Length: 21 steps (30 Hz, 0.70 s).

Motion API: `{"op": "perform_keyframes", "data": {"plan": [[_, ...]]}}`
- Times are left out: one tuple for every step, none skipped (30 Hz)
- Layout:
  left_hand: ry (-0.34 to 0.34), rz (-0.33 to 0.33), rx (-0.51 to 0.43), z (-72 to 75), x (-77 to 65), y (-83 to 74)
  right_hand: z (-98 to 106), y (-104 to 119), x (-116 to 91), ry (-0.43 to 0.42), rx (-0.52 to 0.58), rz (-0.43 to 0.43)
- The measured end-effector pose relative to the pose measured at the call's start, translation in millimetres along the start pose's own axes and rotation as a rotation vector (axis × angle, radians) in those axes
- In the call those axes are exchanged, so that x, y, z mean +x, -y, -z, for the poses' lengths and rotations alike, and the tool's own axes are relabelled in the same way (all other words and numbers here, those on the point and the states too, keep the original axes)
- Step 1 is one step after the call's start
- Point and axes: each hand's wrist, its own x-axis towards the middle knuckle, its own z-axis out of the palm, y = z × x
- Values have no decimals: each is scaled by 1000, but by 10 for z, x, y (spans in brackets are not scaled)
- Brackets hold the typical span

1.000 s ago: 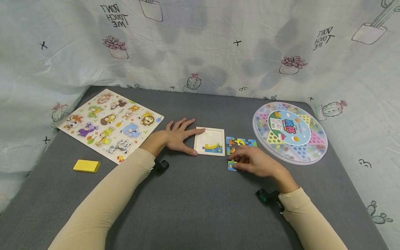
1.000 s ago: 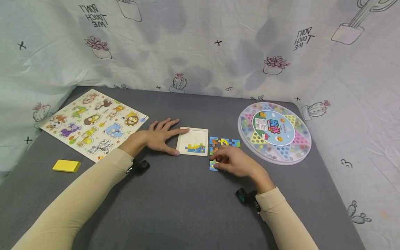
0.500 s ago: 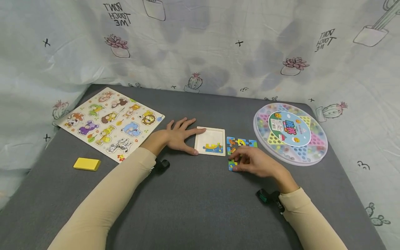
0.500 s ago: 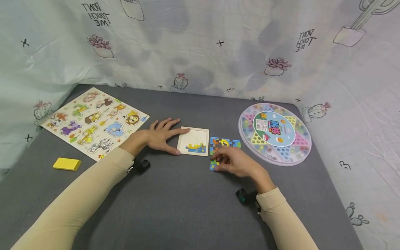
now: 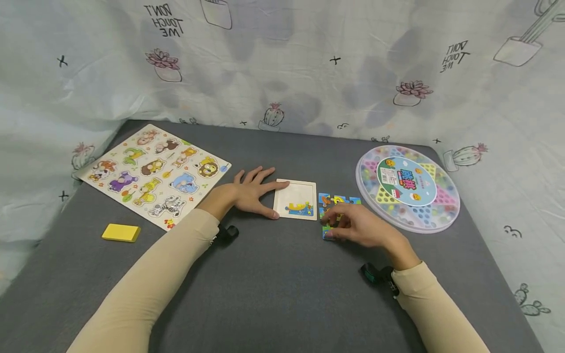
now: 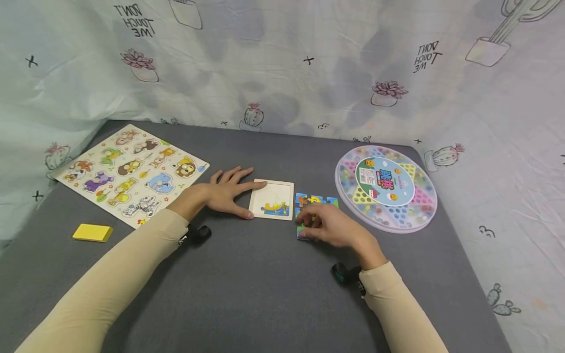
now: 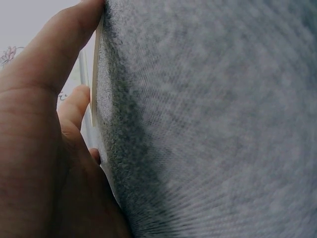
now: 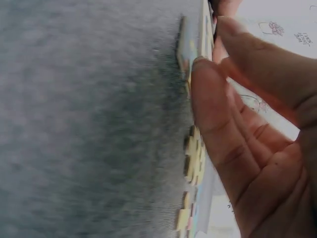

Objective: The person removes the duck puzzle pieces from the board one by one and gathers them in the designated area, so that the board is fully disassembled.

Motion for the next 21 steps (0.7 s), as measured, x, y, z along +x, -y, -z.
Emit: {"op": "perform_keyframes", "data": {"plan": [[-3, -5, 2, 0, -8, -1, 9, 15, 11, -3, 4, 2], [-4, -8, 0, -2, -12, -3, 17, 29, 21, -6, 11, 3], [-8, -9, 1, -2, -17, -5, 24, 41, 30, -11, 17, 5], [-14, -13, 3, -6, -18, -7, 30, 53, 39, -18, 19, 8], [-17, -13, 7, -15, -11, -6, 35, 69, 45, -26, 17, 10], [-20, -13, 8, -27, -1, -2, 36, 78, 51, -35, 11, 16], [-19, -8, 12, -40, 17, 0, 37, 86, 57, -44, 6, 21], [-15, -6, 14, -54, 34, 0, 34, 91, 61, -52, 9, 24], [-12, -5, 15, -70, 51, 1, 26, 90, 65, -60, 8, 33], [-6, -5, 13, -86, 70, 3, 13, 84, 73, -70, 7, 42], [-3, -2, 14, -100, 86, 7, -2, 79, 86, -78, 11, 51], [-5, -2, 12, -109, 93, 9, -18, 72, 104, -87, 13, 63], [-6, 1, 16, -117, 99, 13, -32, 73, 127, -94, 16, 73], [-10, 3, 16, -120, 99, 17, -48, 70, 156, -99, 20, 86], [-17, 5, 17, -119, 96, 20, -61, 72, 188, -103, 23, 98], [-24, 5, 18, -116, 92, 25, -68, 80, 221, -109, 23, 104], [-31, 7, 20, -110, 84, 29, -73, 92, 253, -114, 20, 112], [-34, 9, 17, -103, 74, 30, -76, 105, 286, -116, 17, 121], [-34, 14, 20, -97, 67, 36, -77, 119, 318, -117, 14, 131], [-32, 19, 20, -89, 57, 38, -79, 129, 349, -116, 11, 143], [-29, 25, 19, -82, 49, 42, -78, 140, 379, -117, 9, 150]]}}
